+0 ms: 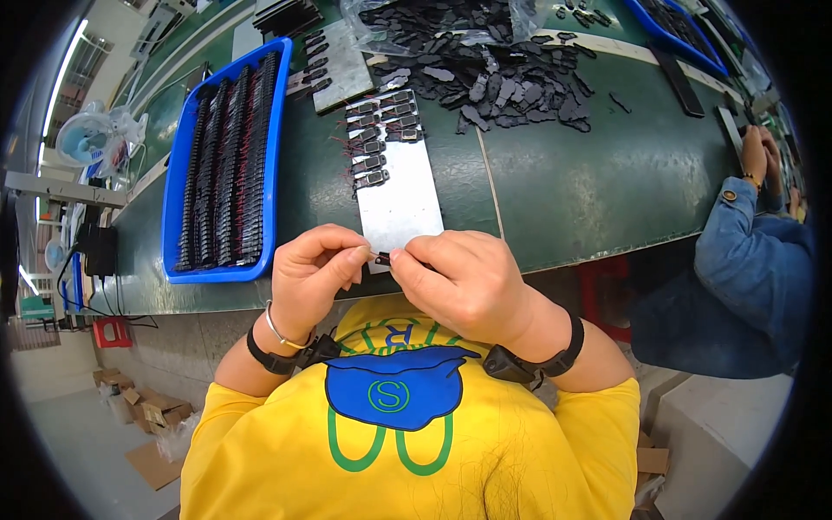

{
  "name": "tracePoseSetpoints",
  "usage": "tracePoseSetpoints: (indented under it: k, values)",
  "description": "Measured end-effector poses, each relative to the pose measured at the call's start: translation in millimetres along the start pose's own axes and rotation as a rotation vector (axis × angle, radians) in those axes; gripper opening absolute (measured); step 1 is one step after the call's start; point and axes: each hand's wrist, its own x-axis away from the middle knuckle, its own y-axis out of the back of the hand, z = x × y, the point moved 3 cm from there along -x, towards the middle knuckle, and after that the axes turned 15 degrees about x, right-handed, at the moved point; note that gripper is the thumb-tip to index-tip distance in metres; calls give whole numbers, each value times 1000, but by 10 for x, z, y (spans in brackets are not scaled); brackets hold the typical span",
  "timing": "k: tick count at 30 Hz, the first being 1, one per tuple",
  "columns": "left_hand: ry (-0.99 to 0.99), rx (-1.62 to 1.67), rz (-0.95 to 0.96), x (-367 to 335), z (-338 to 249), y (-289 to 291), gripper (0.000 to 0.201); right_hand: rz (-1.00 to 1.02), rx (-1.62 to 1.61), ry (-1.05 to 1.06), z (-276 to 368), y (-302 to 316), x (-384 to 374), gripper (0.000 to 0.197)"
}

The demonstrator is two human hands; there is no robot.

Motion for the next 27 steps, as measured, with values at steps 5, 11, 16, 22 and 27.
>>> tracePoseSetpoints:
  k: [5, 11, 16, 22, 27]
  values:
    - [80, 145, 68, 9, 70, 59, 11, -3, -7, -4, -5, -4, 5, 20]
    - [292, 472, 77, -17, 153, 96, 15, -15, -25, -4, -2, 3, 9, 21]
    - [302, 396, 42, -23, 92, 31, 22, -13, -12, -6, -13, 24, -6, 22]
    - [391, 260, 18, -70, 75, -42, 22, 0, 1, 21, -9, 19, 14, 22]
    - [357, 48, -38, -84, -44, -137, 16, -26, 38, 53, 1, 5, 29, 21]
